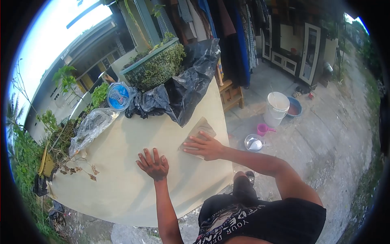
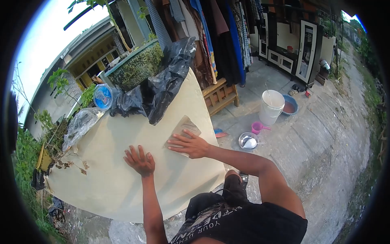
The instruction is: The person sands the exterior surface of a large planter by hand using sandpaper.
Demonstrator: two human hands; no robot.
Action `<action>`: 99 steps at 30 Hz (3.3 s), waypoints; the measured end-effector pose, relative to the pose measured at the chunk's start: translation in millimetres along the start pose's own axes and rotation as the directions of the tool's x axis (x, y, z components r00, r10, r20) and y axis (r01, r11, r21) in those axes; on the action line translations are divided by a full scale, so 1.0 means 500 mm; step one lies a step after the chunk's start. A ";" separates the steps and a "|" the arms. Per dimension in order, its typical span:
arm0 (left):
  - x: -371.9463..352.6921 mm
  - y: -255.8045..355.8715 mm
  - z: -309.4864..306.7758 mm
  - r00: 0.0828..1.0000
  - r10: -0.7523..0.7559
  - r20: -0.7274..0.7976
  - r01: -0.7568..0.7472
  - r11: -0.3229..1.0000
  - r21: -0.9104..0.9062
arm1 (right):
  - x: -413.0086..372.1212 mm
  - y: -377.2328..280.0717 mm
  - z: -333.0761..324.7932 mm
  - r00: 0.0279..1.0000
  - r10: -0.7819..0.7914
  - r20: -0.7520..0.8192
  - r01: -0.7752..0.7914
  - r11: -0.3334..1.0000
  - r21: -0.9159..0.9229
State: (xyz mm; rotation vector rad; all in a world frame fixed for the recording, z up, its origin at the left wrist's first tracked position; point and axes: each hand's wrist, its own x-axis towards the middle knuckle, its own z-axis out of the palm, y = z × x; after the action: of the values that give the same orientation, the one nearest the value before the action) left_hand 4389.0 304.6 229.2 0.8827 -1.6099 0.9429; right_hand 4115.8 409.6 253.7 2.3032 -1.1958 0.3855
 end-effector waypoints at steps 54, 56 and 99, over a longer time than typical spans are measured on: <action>-0.156 -0.022 0.021 0.988 -0.155 -0.006 0.155 0.988 -0.019 | 0.166 0.047 -0.074 0.713 0.350 -0.607 -0.326 0.933 0.155; -0.150 -0.024 0.008 0.996 -0.083 0.023 0.083 0.996 0.017 | 0.209 0.020 -0.079 0.650 0.380 -0.658 -0.318 0.923 0.219; 0.068 -0.045 -0.009 0.997 -0.015 -0.074 0.017 0.999 0.028 | 0.025 0.022 0.039 0.860 0.237 -0.452 -0.238 0.970 0.058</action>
State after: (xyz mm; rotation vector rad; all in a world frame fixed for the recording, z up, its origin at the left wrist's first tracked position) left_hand 4404.0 296.1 266.2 0.8696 -1.5281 0.9777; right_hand 4114.3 385.0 246.5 1.9088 -1.2259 0.9594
